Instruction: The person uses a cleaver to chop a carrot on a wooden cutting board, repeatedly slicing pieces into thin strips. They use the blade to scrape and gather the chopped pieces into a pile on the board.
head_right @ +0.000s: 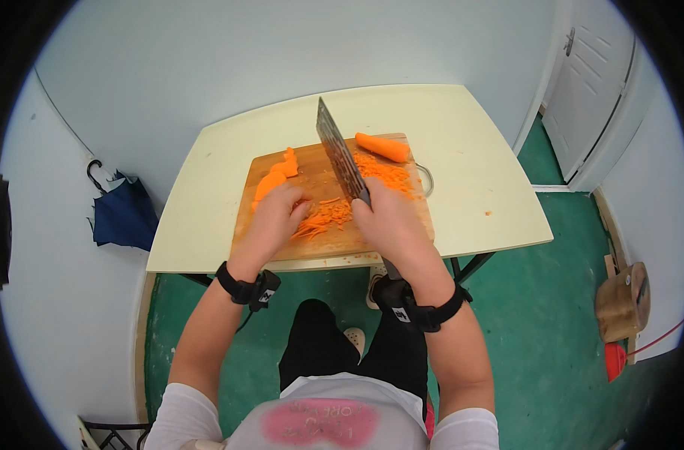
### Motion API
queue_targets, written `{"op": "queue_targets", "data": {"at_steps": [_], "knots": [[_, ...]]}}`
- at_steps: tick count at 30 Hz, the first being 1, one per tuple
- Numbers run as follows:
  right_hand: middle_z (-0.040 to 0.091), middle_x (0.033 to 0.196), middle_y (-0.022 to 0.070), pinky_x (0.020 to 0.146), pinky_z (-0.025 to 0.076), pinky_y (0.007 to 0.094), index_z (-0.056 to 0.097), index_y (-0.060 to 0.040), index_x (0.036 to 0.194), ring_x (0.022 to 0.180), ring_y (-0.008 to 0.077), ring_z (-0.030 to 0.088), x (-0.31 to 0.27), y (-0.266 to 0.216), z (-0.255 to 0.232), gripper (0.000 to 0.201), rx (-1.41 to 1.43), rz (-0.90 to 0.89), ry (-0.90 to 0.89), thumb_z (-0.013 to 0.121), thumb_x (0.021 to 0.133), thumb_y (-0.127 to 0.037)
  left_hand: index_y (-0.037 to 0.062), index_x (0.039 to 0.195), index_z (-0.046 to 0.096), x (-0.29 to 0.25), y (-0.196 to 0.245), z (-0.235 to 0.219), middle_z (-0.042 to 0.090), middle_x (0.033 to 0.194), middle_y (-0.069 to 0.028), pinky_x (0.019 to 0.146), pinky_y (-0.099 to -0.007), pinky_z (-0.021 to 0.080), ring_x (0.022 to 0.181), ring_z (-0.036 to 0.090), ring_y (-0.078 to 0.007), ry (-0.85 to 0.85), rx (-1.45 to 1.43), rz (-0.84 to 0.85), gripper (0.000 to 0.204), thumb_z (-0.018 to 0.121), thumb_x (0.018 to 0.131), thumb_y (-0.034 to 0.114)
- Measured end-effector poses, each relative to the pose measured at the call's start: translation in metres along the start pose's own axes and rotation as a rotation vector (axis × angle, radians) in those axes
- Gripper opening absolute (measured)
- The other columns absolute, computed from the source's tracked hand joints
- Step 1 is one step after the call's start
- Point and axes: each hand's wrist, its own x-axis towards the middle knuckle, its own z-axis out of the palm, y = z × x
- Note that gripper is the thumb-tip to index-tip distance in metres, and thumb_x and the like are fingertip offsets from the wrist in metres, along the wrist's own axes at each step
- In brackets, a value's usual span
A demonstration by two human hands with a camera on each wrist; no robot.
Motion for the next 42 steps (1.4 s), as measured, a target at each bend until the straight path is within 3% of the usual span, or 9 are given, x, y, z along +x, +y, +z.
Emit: {"op": "queue_targets", "data": {"at_steps": [6, 11, 13, 18, 28, 33, 36, 39, 42], "knots": [[0.061, 0.073, 0.0215, 0.065, 0.048, 0.0427, 0.057, 0.0040, 0.108, 0.071, 0.0349, 0.064, -0.007, -0.006, -0.016, 0.028, 0.101, 0.104, -0.009, 0.052, 0.089, -0.016, 0.0034, 0.096, 0.070, 0.012, 0.012, -0.027, 0.066, 0.091, -0.0157, 0.076, -0.0395, 0.051, 0.087, 0.064, -0.0340, -0.160, 0.218, -0.107, 0.015, 0.063, 0.085, 0.013], [0.062, 0.073, 0.0206, 0.067, 0.049, 0.0419, 0.057, 0.0031, 0.111, 0.071, 0.0352, 0.063, -0.010, -0.001, -0.019, 0.028, 0.175, 0.151, -0.041, 0.053, 0.089, -0.015, 0.0035, 0.097, 0.070, 0.019, 0.010, -0.010, 0.067, 0.092, -0.0161, 0.076, -0.0411, 0.052, 0.087, 0.065, -0.0331, -0.229, 0.296, -0.088, 0.019, 0.062, 0.086, 0.017], [0.062, 0.074, 0.0207, 0.067, 0.049, 0.0419, 0.058, 0.0033, 0.111, 0.072, 0.0362, 0.063, -0.010, 0.013, -0.017, 0.028, 0.105, 0.002, 0.014, 0.054, 0.090, -0.015, 0.0039, 0.097, 0.070, 0.025, 0.012, -0.002, 0.068, 0.091, -0.0162, 0.075, -0.0419, 0.052, 0.086, 0.065, -0.0331, -0.278, 0.309, -0.074, 0.019, 0.062, 0.086, 0.018], [0.061, 0.076, 0.0218, 0.068, 0.048, 0.0426, 0.057, 0.0034, 0.109, 0.074, 0.0377, 0.062, -0.019, 0.023, -0.022, 0.027, 0.147, -0.016, 0.038, 0.055, 0.090, -0.016, 0.0059, 0.097, 0.072, 0.044, 0.028, 0.004, 0.069, 0.085, -0.0147, 0.074, -0.0433, 0.053, 0.082, 0.067, -0.0337, -0.395, 0.578, -0.047, 0.019, 0.063, 0.083, 0.015], [0.062, 0.076, 0.0225, 0.066, 0.048, 0.0461, 0.056, 0.0025, 0.097, 0.073, 0.0400, 0.061, -0.030, 0.027, -0.028, 0.020, 0.160, -0.025, 0.035, 0.054, 0.090, -0.015, 0.0052, 0.090, 0.068, 0.068, 0.015, 0.032, 0.068, 0.086, -0.0159, 0.074, -0.0435, 0.052, 0.086, 0.066, -0.0329, -0.474, 0.608, 0.084, 0.011, 0.062, 0.083, 0.012], [0.061, 0.072, 0.0224, 0.065, 0.048, 0.0469, 0.056, 0.0025, 0.097, 0.070, 0.0400, 0.061, -0.033, 0.028, -0.031, 0.019, 0.127, -0.045, 0.058, 0.052, 0.089, -0.015, 0.0054, 0.084, 0.066, 0.074, 0.012, 0.027, 0.067, 0.083, -0.0161, 0.072, -0.0426, 0.051, 0.082, 0.065, -0.0329, -0.556, 0.548, -0.046, 0.009, 0.064, 0.080, 0.013], [0.060, 0.072, 0.0229, 0.065, 0.048, 0.0472, 0.056, 0.0027, 0.096, 0.070, 0.0401, 0.061, -0.037, 0.024, -0.036, 0.019, 0.127, -0.035, 0.049, 0.052, 0.089, -0.015, 0.0055, 0.083, 0.069, 0.067, 0.019, -0.001, 0.068, 0.082, -0.0176, 0.070, -0.0440, 0.053, 0.080, 0.067, -0.0353, -0.487, 0.556, -0.111, 0.011, 0.064, 0.078, 0.014], [0.061, 0.072, 0.0232, 0.065, 0.048, 0.0475, 0.055, 0.0026, 0.094, 0.070, 0.0405, 0.061, -0.037, 0.021, -0.036, 0.018, 0.141, -0.018, 0.023, 0.052, 0.089, -0.014, 0.0046, 0.081, 0.068, 0.050, 0.027, -0.023, 0.068, 0.079, -0.0168, 0.070, -0.0441, 0.052, 0.078, 0.066, -0.0356, -0.528, 0.497, -0.213, 0.011, 0.063, 0.077, 0.014], [0.061, 0.073, 0.0232, 0.065, 0.048, 0.0478, 0.055, 0.0024, 0.092, 0.071, 0.0409, 0.061, -0.033, 0.017, -0.028, 0.017, 0.153, -0.041, 0.014, 0.053, 0.089, -0.014, 0.0041, 0.080, 0.067, 0.027, 0.022, -0.019, 0.067, 0.076, -0.0159, 0.070, -0.0447, 0.052, 0.075, 0.065, -0.0360, -0.497, 0.443, -0.201, 0.010, 0.062, 0.078, 0.013]]}}
